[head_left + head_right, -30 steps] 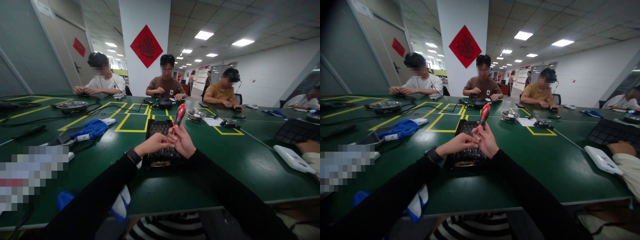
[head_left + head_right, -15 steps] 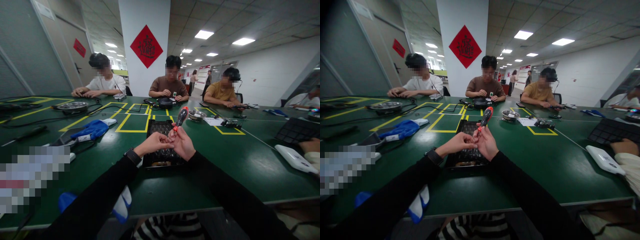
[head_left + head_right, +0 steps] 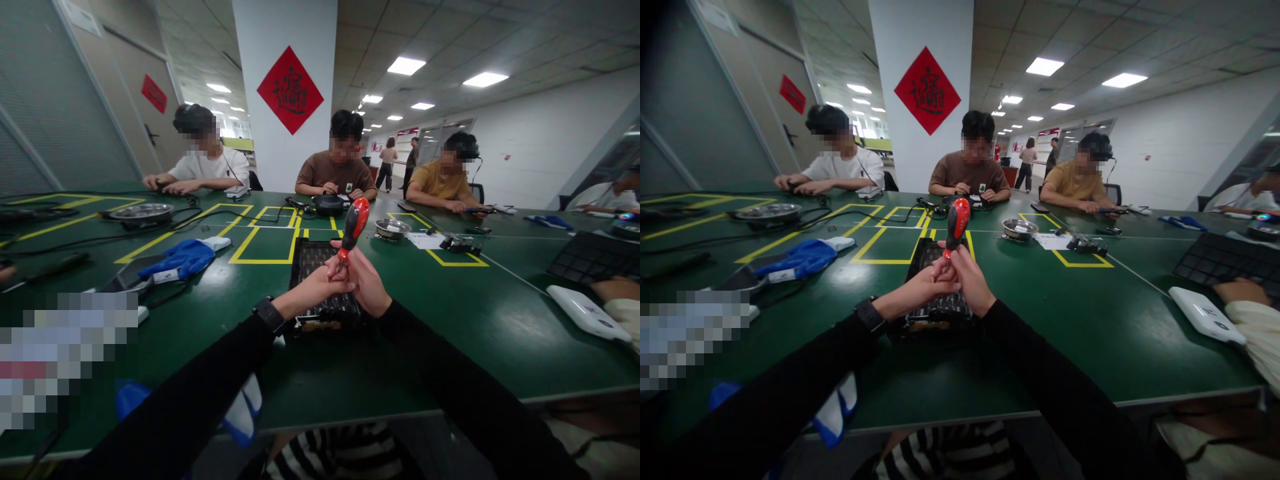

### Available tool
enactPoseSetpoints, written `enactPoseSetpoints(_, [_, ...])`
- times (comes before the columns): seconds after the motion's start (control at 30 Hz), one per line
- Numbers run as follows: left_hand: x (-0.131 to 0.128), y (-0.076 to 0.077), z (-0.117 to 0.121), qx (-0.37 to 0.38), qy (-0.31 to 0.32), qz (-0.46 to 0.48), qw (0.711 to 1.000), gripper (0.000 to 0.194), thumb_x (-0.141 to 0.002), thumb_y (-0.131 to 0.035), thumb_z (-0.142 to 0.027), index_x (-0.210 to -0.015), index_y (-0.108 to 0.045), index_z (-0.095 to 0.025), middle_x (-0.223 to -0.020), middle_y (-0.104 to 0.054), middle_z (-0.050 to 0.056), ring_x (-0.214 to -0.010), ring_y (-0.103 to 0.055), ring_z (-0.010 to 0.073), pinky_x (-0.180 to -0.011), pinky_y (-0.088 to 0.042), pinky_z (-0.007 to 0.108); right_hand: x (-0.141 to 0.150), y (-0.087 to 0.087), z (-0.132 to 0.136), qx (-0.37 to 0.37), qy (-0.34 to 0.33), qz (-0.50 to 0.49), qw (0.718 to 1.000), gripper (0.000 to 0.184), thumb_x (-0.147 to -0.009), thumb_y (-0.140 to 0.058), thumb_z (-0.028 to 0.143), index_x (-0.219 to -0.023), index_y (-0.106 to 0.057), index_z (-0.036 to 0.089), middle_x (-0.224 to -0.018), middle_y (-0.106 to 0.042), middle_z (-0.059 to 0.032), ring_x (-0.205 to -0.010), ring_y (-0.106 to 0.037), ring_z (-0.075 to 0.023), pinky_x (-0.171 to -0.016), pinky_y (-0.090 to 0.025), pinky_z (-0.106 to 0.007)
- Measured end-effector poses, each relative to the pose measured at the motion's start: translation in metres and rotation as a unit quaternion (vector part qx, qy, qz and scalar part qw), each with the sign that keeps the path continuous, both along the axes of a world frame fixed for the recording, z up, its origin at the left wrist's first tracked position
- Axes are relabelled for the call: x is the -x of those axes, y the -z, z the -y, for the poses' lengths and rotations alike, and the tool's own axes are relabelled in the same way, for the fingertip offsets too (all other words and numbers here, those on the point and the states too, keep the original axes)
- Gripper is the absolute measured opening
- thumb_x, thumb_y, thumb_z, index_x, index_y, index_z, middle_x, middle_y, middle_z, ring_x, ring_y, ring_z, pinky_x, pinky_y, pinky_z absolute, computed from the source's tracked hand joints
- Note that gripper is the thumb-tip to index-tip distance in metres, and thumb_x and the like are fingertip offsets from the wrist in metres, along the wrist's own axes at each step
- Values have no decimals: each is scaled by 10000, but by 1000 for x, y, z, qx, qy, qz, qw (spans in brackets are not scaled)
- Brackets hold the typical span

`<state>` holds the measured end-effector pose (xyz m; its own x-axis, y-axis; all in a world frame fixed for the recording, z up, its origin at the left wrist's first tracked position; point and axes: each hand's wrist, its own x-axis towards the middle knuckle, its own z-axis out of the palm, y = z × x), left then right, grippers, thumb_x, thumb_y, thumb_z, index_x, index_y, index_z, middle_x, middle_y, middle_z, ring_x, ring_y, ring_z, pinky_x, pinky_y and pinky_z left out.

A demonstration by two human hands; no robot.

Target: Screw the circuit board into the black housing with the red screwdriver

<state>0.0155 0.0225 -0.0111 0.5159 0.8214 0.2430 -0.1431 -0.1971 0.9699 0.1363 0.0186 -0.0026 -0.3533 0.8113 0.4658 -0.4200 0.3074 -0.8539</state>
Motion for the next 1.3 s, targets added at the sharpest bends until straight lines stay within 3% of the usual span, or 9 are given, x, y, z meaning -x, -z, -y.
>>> enactPoseSetpoints(0.17, [-1,5,2,102,51,60,992,479,-602,-736,-210,-596,-258,-170,-609,-326,-69,-559,-377,40,-550,-330,196,-5,6,-3,48,-76,-32,995,349,-836,-499,324,-1141,-532,158,-743,-594,-9,-747,-574,-117,-791,-470,-266])
enactPoseSetpoints(0.33, [2,10,1,155,122,42,979,488,-615,-736,-196,-588,-250,-166,-567,-278,-84,-510,-325,22,-493,-265,181,-9,21,-11,96,-108,-55,988,280,-787,-600,282,-1048,-546,199,-733,-609,5,-795,-594,-105,-748,-493,-210])
enactPoseSetpoints(0.6, [3,17,0,165,88,18,982,366,-596,-739,-170,-663,-380,-148,-624,-393,-68,-557,-420,31,-532,-322,180,-6,22,-8,110,-103,-42,988,346,-728,-675,273,-1034,-535,190,-776,-620,1,-667,-585,-73,-628,-496,-159])
enactPoseSetpoints(0.8, [3,15,2,146,95,36,984,508,-586,-751,-184,-591,-243,-165,-567,-278,-89,-497,-322,16,-483,-277,162,-5,18,-5,144,-128,-49,980,356,-857,-478,371,-1124,-566,152,-792,-612,-27,-747,-585,-102,-690,-491,-208])
enactPoseSetpoints(0.93, [2,15,1,122,106,28,987,519,-610,-739,-196,-572,-222,-165,-559,-265,-85,-495,-300,19,-469,-261,167,-6,20,-6,143,-119,-49,981,326,-843,-507,337,-1096,-583,145,-807,-616,-31,-729,-587,-104,-661,-493,-204])
enactPoseSetpoints(1.1, [2,16,0,124,78,28,989,398,-586,-749,-179,-603,-353,-148,-578,-353,-78,-519,-392,32,-498,-308,180,-4,24,-8,130,-89,-63,986,266,-773,-617,297,-1003,-564,174,-810,-633,-23,-687,-599,-100,-636,-501,-206])
enactPoseSetpoints(1.3, [1,15,1,132,73,37,988,356,-550,-765,-169,-734,-461,-146,-615,-420,-74,-568,-457,51,-537,-340,190,-3,24,-7,108,-63,-56,991,344,-707,-688,299,-993,-526,198,-830,-645,-19,-657,-604,-99,-614,-500,-211])
